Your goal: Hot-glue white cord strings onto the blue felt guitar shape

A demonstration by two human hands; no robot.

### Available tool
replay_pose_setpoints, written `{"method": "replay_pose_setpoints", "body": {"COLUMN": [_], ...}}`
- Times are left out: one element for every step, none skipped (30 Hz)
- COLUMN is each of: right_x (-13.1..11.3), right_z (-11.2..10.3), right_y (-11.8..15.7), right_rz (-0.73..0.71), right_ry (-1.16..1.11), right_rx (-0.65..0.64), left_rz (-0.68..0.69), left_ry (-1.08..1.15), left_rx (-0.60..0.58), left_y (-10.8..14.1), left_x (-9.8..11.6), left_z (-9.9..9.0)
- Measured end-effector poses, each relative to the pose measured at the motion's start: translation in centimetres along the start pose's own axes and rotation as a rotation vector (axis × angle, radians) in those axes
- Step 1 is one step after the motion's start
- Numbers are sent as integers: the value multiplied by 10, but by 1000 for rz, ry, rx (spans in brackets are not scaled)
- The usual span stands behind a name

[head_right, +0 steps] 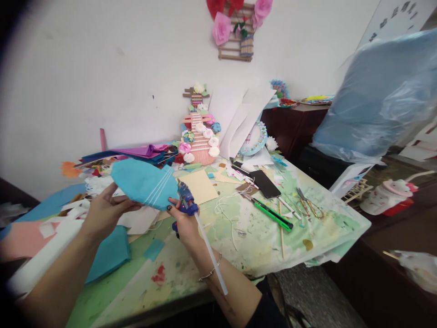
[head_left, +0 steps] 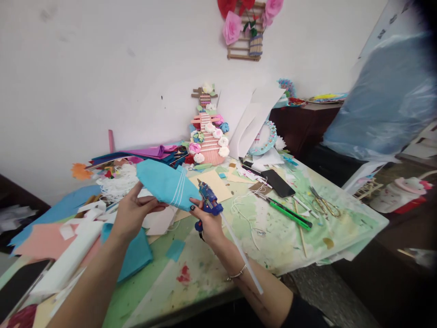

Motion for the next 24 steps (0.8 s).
{"method": "replay_pose_setpoints", "body": {"right_x": [7, 12, 15, 16, 15, 15, 14, 12, 9, 6, 2, -3, -8, -12, -15, -18, -21, -22, -24, -25, -26, -29, -34, -41], "right_z": [-4, -8, -11, -14, -16, -19, -22, -26, -30, -35, -40, -45, -50, -54, -57, -60, -64, -67, -72, -77, -82, -89, -95, -102], "right_y": [0, 1, 2, 4, 5, 6, 7, 8, 9, 10, 12, 13, 15, 18, 20, 24, 28, 33, 38, 45, 51, 58, 64, 68], "right_rz": [34, 57, 69, 72, 72, 80, 92, 102, 105, 99, 87, 67, 48, 36, 28, 21, 14, 6, 0, -9, -16, -24, -39, -55], "right_ry": [-54, -97, -125, -137, -141, -144, -143, -139, -136, -137, -141, -149, -159, -166, -172, -176, -179, -180, -175, -163, -144, -119, -89, -54], "right_rx": [38, 72, 102, 124, 137, 151, 166, 185, 207, 235, 265, 290, 306, 315, 321, 323, 323, 328, 337, 348, 361, 374, 389, 396], "left_rz": [-35, -61, -79, -90, -94, -95, -90, -82, -70, -58, -46, -38, -31, -25, -20, -14, -5, 8, 27, 53, 90, 138, 197, 249], "left_ry": [-14, -25, -37, -50, -62, -74, -85, -96, -106, -117, -128, -139, -153, -169, -186, -204, -222, -241, -263, -296, -345, -405, -466, -514], "left_rx": [-34, -60, -80, -97, -115, -135, -157, -182, -206, -231, -253, -275, -297, -321, -350, -381, -412, -440, -468, -494, -527, -567, -605, -638], "left_y": [-1, -2, -4, -7, -9, -12, -15, -18, -21, -24, -26, -29, -31, -34, -36, -39, -42, -45, -49, -53, -57, -60, -63, -64], "left_x": [-3, -5, -6, -7, -6, -5, -3, -2, 0, 2, 4, 5, 6, 6, 5, 3, 0, -3, -8, -13, -19, -25, -30, -36], "left_z": [3, 6, 10, 15, 21, 27, 35, 43, 52, 60, 69, 77, 86, 95, 104, 113, 123, 132, 142, 151, 160, 169, 177, 185]}}
Point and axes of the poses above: each hand's wrist, its own y-axis away from the middle knuckle, its own z-axis out of the palm, x = y × z, the point moved 7 cm from there along -y, towards the middle knuckle, and after that the axes turned 3 degrees about -y, right-handed, at the moved point
